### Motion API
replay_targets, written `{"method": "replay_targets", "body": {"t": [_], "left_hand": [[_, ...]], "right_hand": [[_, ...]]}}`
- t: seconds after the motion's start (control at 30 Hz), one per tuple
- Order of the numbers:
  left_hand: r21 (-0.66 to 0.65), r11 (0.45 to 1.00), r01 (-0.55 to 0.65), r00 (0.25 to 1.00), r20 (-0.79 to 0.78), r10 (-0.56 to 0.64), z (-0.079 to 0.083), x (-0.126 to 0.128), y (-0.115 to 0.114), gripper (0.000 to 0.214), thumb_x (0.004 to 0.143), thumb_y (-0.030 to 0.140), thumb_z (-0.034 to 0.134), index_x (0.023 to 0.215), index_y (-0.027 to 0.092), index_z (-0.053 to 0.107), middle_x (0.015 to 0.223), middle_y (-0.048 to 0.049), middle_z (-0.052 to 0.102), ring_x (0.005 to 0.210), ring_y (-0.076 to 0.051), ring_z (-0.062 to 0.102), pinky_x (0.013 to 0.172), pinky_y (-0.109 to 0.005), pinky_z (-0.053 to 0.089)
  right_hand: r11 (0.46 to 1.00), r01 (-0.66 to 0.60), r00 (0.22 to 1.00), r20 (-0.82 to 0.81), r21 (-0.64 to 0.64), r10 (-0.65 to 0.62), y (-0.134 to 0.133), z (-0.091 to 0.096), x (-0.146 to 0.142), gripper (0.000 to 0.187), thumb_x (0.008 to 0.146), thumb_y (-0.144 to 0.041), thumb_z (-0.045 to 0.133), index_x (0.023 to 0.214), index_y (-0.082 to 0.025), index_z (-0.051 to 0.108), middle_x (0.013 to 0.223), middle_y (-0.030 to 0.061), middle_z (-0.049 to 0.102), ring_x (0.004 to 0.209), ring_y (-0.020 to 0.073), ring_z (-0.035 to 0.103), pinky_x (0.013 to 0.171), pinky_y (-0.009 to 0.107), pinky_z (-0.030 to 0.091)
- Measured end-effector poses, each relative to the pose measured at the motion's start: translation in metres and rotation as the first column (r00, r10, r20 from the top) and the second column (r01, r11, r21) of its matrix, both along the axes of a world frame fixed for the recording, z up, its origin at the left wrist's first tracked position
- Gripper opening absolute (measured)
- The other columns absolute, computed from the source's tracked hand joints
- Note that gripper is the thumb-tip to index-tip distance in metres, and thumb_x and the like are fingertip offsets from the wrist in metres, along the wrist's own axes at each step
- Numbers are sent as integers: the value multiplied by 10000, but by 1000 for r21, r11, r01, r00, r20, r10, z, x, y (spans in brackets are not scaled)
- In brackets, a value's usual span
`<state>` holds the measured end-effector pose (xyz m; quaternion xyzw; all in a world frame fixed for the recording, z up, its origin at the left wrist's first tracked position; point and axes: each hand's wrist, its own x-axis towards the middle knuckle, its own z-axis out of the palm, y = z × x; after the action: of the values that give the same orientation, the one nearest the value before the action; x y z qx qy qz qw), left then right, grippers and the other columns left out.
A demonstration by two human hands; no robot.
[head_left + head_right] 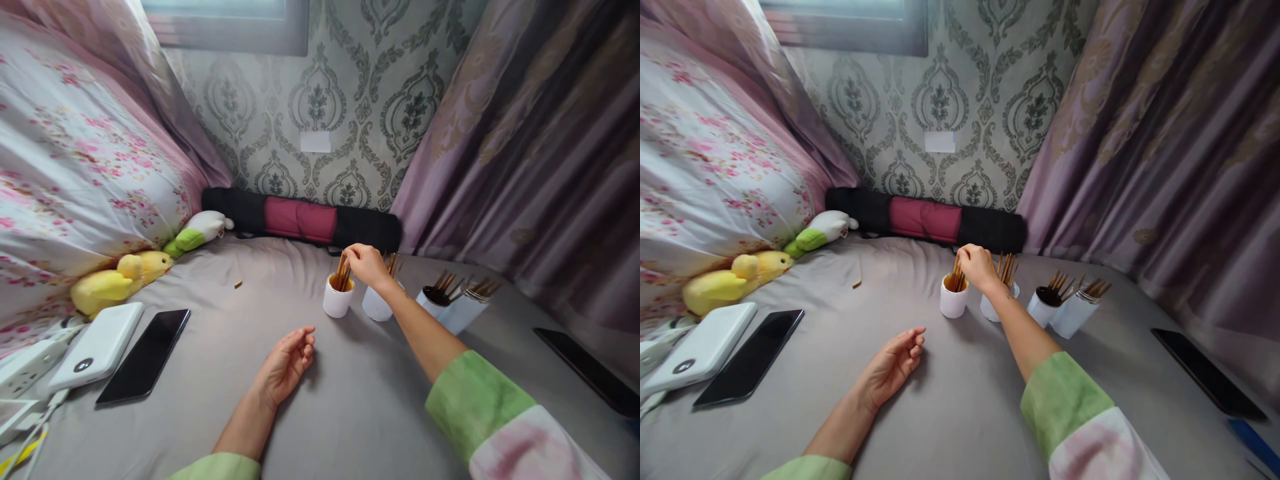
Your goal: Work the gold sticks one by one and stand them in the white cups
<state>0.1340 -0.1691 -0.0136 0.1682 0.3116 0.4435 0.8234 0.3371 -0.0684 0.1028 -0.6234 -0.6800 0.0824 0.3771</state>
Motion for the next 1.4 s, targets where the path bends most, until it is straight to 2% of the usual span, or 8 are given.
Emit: {"method": "replay_targets", "body": {"t": [0.4, 0.7, 0.9, 1.1, 1.4], "left_hand": [[-4, 1000, 5, 1000, 7, -5, 0, 0, 0, 144, 819, 153, 538, 927, 78, 596, 713, -31, 556, 531, -51, 499, 467, -158, 418], [6, 1000, 7, 1000, 0, -7, 0, 1, 1, 149, 817, 158, 543, 931, 78, 595, 718, -33, 561, 532, -52, 502, 467, -155, 416], [8, 1000, 6, 1000, -6, -6, -1, 0, 0, 139, 813, 156, 549, 923, 84, 594, 711, -30, 560, 530, -52, 503, 464, -155, 417], [23, 1000, 7, 1000, -11, -7, 0, 2, 0, 136, 812, 156, 550, 924, 88, 590, 708, -30, 566, 524, -51, 508, 444, -149, 400], [25, 1000, -2, 1000, -22, 3, 1, 4, -1, 117, 805, 138, 556, 906, 90, 589, 696, -25, 571, 517, -51, 515, 463, -155, 419]], "right_hand": [[997, 59, 997, 56, -43, -56, -4, 2, 0, 271, 822, -301, 439, 805, -199, 689, 605, 11, 677, 628, 147, 623, 579, 212, 407], [996, 89, 995, 56, -27, -87, -3, 1, 3, 217, 815, -295, 465, 818, -202, 661, 588, 7, 674, 679, 154, 634, 650, 225, 424], [992, 123, 991, 54, -41, -121, -2, -1, 6, 210, 811, -321, 473, 818, -214, 654, 586, 1, 673, 668, 159, 635, 605, 227, 420], [986, 162, 986, 43, -34, -160, -6, 2, 4, 169, 800, -315, 498, 830, -229, 640, 581, -12, 673, 709, 165, 641, 629, 235, 423], [982, 187, 982, 13, -37, -187, -12, -2, 9, 175, 790, -303, 505, 873, -215, 631, 587, -5, 674, 582, 150, 614, 564, 235, 412]]}}
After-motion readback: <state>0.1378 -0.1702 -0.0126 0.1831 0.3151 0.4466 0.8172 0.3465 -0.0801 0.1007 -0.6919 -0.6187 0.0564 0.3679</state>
